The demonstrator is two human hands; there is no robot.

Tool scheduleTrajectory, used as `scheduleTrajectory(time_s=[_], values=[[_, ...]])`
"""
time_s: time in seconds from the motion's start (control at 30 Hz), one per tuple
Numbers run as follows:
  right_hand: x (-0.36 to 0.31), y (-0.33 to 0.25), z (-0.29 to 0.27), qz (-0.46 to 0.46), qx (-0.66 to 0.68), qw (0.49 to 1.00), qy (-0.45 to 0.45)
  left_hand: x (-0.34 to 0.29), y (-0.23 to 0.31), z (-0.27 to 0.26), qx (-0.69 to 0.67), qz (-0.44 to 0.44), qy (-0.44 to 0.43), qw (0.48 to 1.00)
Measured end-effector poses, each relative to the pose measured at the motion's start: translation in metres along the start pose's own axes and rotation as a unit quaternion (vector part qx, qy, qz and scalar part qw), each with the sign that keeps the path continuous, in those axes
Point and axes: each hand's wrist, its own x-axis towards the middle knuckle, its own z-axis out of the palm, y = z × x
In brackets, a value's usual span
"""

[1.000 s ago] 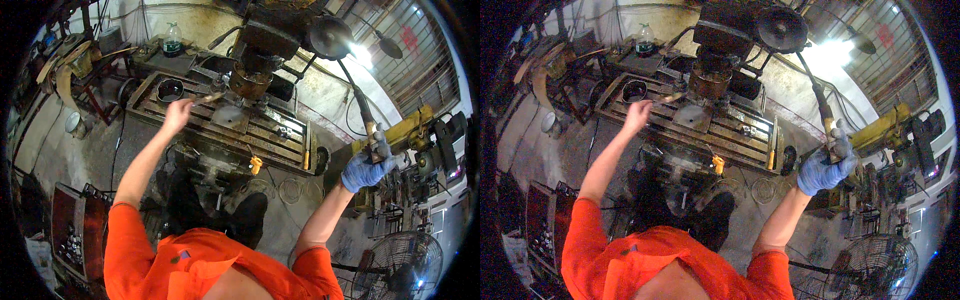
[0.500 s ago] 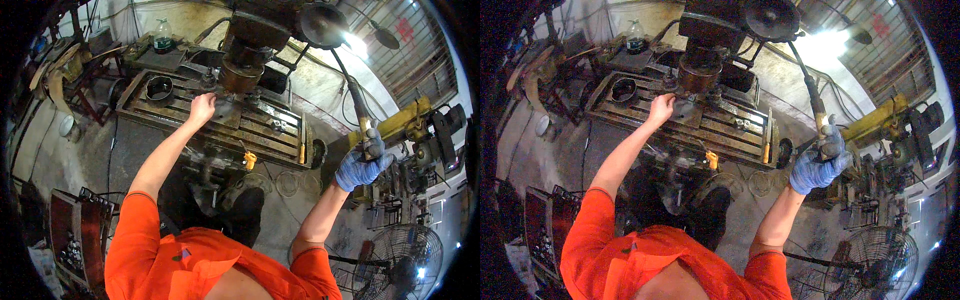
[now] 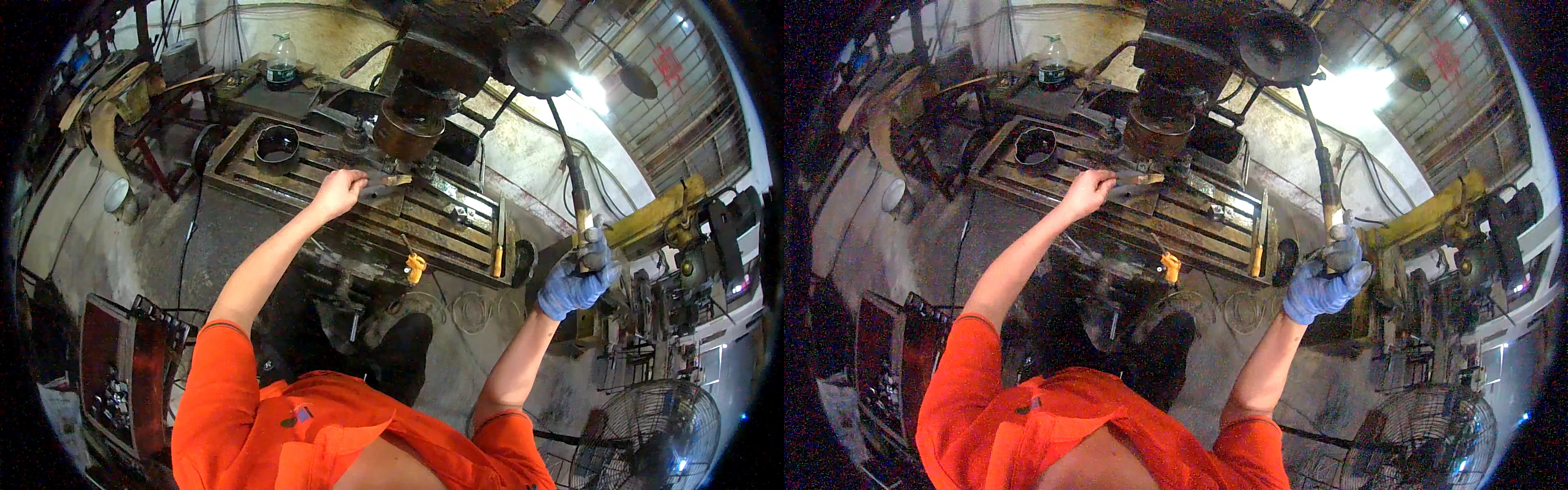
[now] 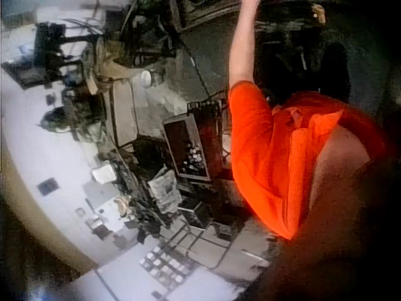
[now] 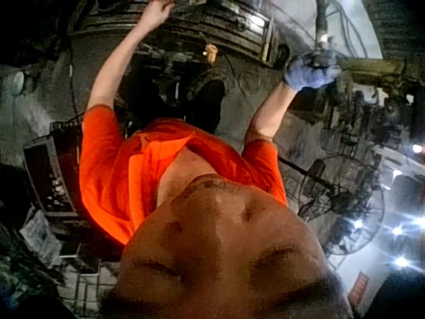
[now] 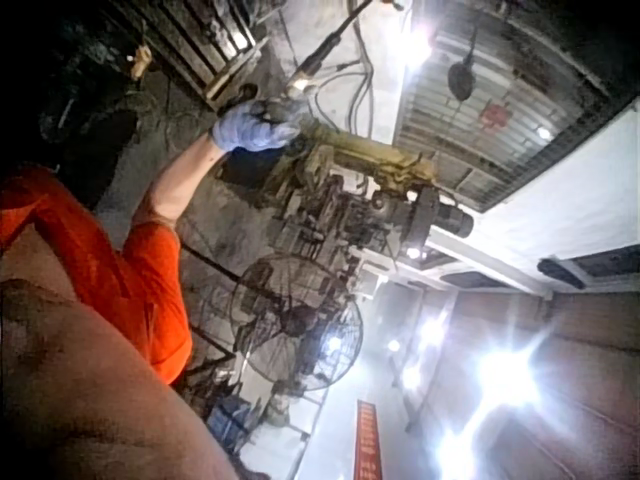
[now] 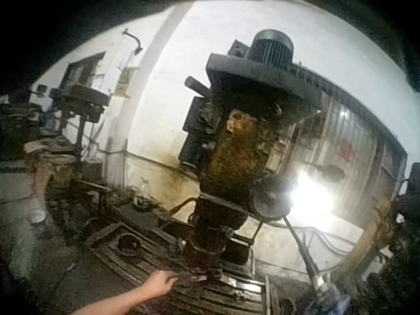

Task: The person picks up small metal parts from a bin, places them on a milling machine table, uses a screwdriver to scrape their surfaces, and clears away debris with a pneumatic air gun.

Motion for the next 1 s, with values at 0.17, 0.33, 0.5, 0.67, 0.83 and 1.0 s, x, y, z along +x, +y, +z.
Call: scheduleTrajectory(time_s=[0.17, 0.33, 0.5, 0.67, 0.83, 1.0], values=[[-0.002, 0.012, -0.012, -0.030, 0.018, 0.999, -0.039, -0.007, 0.003, -0.010, -0.099, -0.056, -0.043, 0.993], [0.001, 0.035, -0.045, -0.034, 0.037, 0.992, -0.117, -0.010, -0.003, -0.012, -0.116, -0.032, -0.002, 0.993], [0.010, 0.046, -0.060, -0.056, 0.118, 0.970, -0.204, -0.015, 0.005, -0.015, -0.102, -0.044, 0.013, 0.994], [0.005, 0.012, -0.040, -0.279, -0.346, 0.890, -0.100, -0.015, -0.006, -0.008, -0.081, -0.038, 0.009, 0.996], [0.002, -0.013, 0.001, -0.084, -0.169, 0.982, -0.026, -0.020, -0.003, -0.013, -0.071, -0.030, -0.005, 0.997], [0.021, -0.024, -0.013, -0.120, -0.159, 0.973, -0.121, -0.012, -0.004, -0.007, -0.105, -0.022, -0.022, 0.994]])
